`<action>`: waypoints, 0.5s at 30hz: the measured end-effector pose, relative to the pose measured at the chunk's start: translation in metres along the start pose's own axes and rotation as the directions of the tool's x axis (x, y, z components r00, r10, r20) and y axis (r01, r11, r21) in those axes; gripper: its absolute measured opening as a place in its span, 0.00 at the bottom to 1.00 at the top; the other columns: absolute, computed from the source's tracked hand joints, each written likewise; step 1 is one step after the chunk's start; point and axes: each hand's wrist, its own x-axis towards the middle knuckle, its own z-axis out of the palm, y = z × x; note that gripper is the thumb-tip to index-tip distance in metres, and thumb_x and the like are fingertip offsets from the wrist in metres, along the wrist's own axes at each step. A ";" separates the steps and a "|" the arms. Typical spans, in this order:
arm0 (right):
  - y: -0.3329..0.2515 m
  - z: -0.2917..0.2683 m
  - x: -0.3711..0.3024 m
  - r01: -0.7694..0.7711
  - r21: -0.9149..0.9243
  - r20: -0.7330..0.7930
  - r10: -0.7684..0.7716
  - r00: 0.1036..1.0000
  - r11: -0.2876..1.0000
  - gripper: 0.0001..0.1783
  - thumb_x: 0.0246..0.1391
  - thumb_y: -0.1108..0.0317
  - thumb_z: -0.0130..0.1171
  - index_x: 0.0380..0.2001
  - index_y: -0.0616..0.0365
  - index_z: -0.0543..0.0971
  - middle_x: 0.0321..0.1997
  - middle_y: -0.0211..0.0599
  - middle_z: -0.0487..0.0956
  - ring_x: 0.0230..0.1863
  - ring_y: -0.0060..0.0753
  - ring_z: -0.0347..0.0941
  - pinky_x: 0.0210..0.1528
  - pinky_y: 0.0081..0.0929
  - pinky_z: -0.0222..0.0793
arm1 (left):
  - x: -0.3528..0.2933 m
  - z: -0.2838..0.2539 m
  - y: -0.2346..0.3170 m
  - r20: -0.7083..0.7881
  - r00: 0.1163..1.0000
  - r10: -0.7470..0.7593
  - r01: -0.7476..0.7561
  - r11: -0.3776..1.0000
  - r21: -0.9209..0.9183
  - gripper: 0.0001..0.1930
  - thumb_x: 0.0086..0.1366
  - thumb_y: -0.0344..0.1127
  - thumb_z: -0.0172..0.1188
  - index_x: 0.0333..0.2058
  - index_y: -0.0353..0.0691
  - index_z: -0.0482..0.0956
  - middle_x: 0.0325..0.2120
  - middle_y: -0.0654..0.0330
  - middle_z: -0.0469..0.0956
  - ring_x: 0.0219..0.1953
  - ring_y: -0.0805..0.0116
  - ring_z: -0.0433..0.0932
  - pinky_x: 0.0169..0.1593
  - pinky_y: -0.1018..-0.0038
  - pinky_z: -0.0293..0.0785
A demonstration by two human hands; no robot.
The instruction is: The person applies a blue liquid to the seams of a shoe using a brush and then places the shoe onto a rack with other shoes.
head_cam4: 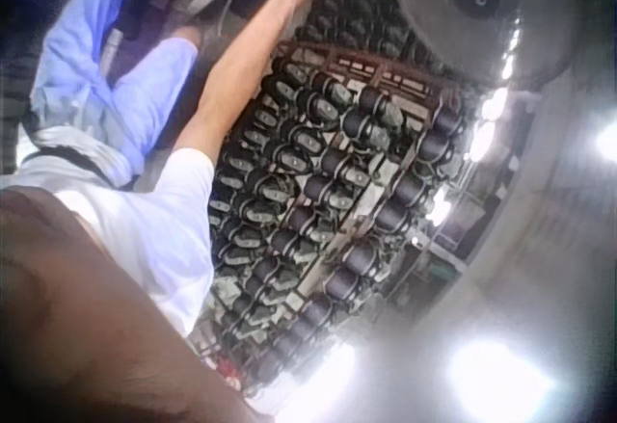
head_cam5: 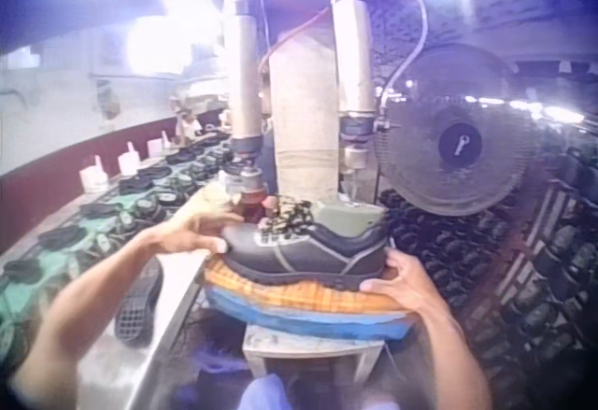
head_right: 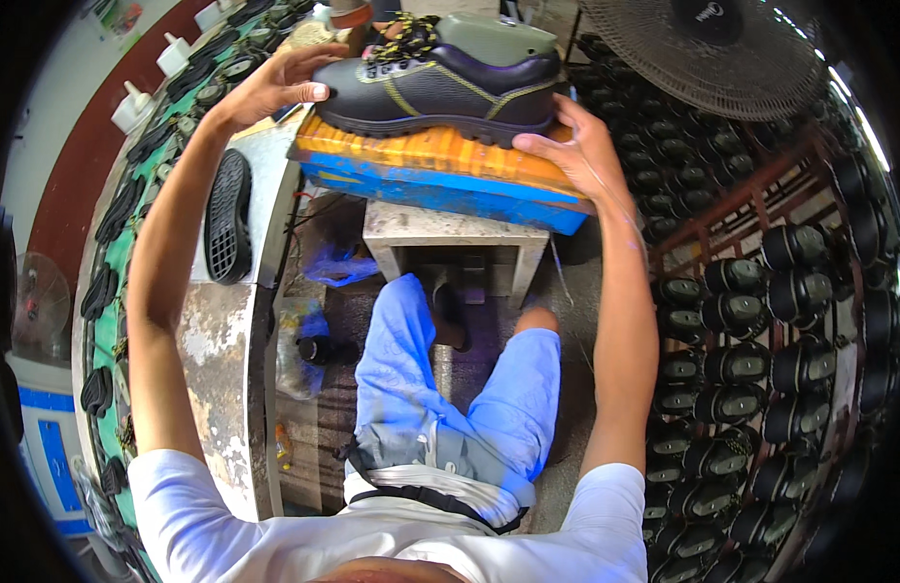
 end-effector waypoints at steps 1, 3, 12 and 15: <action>-0.004 0.004 0.000 -0.038 0.068 0.031 0.036 0.999 0.997 0.46 0.47 0.65 0.82 0.67 0.69 0.72 0.64 0.51 0.80 0.63 0.38 0.77 0.69 0.35 0.69 | -0.012 -0.001 -0.008 0.016 1.000 0.009 -0.008 0.997 -0.076 0.44 0.67 0.46 0.72 0.74 0.35 0.61 0.67 0.49 0.72 0.69 0.61 0.70 0.75 0.64 0.61; -0.004 0.002 -0.001 -0.037 0.005 0.013 0.037 0.999 0.999 0.46 0.47 0.65 0.82 0.67 0.69 0.72 0.64 0.51 0.80 0.63 0.38 0.77 0.69 0.35 0.69 | -0.017 0.015 -0.007 0.009 0.999 0.040 -0.036 0.968 -0.247 0.42 0.68 0.40 0.70 0.74 0.34 0.60 0.67 0.51 0.72 0.70 0.61 0.69 0.76 0.64 0.60; -0.009 0.004 0.001 -0.035 -0.091 -0.006 0.034 0.999 0.995 0.45 0.46 0.64 0.82 0.66 0.68 0.73 0.63 0.49 0.81 0.64 0.36 0.76 0.71 0.33 0.66 | -0.009 0.017 -0.008 -0.055 0.998 0.027 -0.033 0.993 -0.117 0.39 0.66 0.29 0.69 0.73 0.34 0.63 0.64 0.50 0.76 0.65 0.61 0.75 0.71 0.63 0.72; -0.007 0.005 -0.001 -0.012 -0.063 -0.004 0.012 1.000 0.998 0.44 0.47 0.64 0.81 0.65 0.67 0.74 0.62 0.48 0.81 0.63 0.35 0.76 0.70 0.33 0.66 | -0.007 0.011 -0.007 -0.082 0.997 0.014 -0.005 0.994 0.109 0.38 0.64 0.33 0.71 0.71 0.36 0.67 0.59 0.50 0.80 0.60 0.60 0.80 0.68 0.61 0.76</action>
